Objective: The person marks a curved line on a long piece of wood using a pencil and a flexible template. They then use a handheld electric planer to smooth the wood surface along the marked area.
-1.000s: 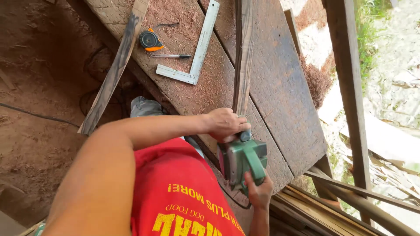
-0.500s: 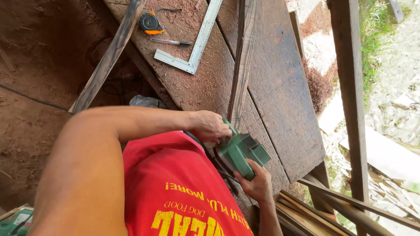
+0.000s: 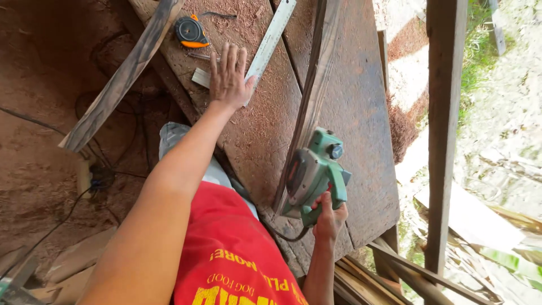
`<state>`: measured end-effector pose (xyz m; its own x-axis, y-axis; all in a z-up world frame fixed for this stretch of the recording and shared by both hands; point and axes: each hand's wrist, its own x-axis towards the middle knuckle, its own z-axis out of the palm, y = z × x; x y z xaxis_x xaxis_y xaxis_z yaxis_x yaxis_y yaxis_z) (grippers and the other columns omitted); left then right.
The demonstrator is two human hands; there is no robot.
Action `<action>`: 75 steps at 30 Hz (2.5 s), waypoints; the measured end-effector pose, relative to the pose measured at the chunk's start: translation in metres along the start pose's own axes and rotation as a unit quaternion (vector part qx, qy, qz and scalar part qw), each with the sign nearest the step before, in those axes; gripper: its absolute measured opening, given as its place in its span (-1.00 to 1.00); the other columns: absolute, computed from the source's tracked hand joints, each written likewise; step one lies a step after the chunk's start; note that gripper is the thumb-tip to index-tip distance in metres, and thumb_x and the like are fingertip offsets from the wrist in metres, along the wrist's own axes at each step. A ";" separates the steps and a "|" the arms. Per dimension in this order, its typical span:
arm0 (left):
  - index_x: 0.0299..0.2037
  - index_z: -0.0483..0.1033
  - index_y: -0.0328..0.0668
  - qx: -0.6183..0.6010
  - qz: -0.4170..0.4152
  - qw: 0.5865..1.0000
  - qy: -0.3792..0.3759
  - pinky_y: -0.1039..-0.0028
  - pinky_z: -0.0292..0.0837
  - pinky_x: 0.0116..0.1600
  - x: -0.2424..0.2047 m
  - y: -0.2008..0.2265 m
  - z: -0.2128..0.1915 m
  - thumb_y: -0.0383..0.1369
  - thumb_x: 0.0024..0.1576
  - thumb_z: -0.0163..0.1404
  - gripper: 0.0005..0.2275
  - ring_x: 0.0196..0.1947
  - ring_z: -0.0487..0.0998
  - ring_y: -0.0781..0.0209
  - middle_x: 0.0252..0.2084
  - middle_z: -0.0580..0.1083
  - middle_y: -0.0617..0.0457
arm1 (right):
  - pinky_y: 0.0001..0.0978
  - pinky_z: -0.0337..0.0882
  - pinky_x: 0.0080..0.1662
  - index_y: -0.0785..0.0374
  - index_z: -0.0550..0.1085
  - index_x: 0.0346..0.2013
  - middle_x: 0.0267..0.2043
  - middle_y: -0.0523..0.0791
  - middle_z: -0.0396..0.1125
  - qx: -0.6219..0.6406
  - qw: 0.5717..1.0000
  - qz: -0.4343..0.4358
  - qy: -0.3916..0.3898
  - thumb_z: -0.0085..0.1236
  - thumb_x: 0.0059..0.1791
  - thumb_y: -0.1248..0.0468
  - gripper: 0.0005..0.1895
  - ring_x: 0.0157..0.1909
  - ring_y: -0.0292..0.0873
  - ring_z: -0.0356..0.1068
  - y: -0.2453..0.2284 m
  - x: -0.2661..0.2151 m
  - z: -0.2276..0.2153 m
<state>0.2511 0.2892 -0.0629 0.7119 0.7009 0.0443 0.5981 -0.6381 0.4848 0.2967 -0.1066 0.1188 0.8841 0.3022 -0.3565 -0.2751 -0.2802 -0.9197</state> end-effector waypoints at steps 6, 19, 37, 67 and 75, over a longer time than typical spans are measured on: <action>0.49 0.13 -0.19 0.036 -0.051 0.998 -0.014 -0.17 -0.45 0.50 0.003 -0.006 0.004 0.13 0.21 -0.11 -0.27 0.56 -0.12 -0.17 0.53 0.08 -0.25 | -0.39 0.35 -0.33 0.43 0.40 0.10 -0.40 -0.11 0.33 0.041 0.999 -0.026 -0.025 0.09 0.13 0.19 -0.63 -0.43 -0.25 0.30 -0.011 0.044 0.016; 0.50 0.18 -0.09 0.060 -0.058 0.996 -0.004 -0.22 -0.43 0.51 0.005 -0.004 0.008 0.16 0.21 -0.08 -0.27 0.56 -0.12 -0.17 0.51 0.10 -0.20 | -0.43 0.34 -0.33 0.43 0.38 0.02 -0.41 -0.10 0.30 0.056 0.996 -0.040 -0.053 0.08 0.14 0.20 -0.69 -0.44 -0.24 0.29 -0.031 0.094 0.066; 0.51 0.22 -0.09 0.092 -0.043 0.995 0.023 -0.24 -0.42 0.51 0.001 -0.003 0.011 0.17 0.23 -0.04 -0.27 0.57 -0.11 -0.16 0.50 0.11 -0.21 | -0.44 0.35 -0.32 0.42 0.38 -0.01 -0.42 -0.11 0.31 -0.007 0.993 -0.094 -0.066 0.11 0.14 0.19 -0.69 -0.44 -0.25 0.31 -0.067 0.150 0.106; 0.52 0.18 -0.10 0.124 -0.038 0.991 0.015 -0.27 -0.46 0.47 0.002 -0.010 0.020 0.20 0.23 -0.10 -0.25 0.57 -0.15 -0.16 0.51 0.07 -0.23 | -0.42 0.44 -0.36 0.43 0.39 0.00 -0.44 -0.12 0.35 -0.045 0.989 -0.110 -0.093 0.01 0.16 0.11 -0.63 -0.45 -0.27 0.36 -0.062 0.116 0.062; 0.53 0.19 -0.12 0.100 -0.046 0.994 0.004 -0.28 -0.44 0.49 0.002 -0.005 0.009 0.18 0.22 -0.07 -0.25 0.58 -0.13 -0.17 0.51 0.08 -0.22 | -0.47 0.36 -0.34 0.44 0.36 -0.01 -0.44 -0.12 0.32 -0.001 0.993 -0.087 -0.082 0.01 0.15 0.16 -0.67 -0.46 -0.28 0.32 -0.043 0.122 0.089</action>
<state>0.2527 0.2909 -0.0729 0.6482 0.7613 0.0154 0.7225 -0.6213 0.3033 0.3821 0.0236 0.1000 0.8448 0.4900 -0.2148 -0.1232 -0.2126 -0.9693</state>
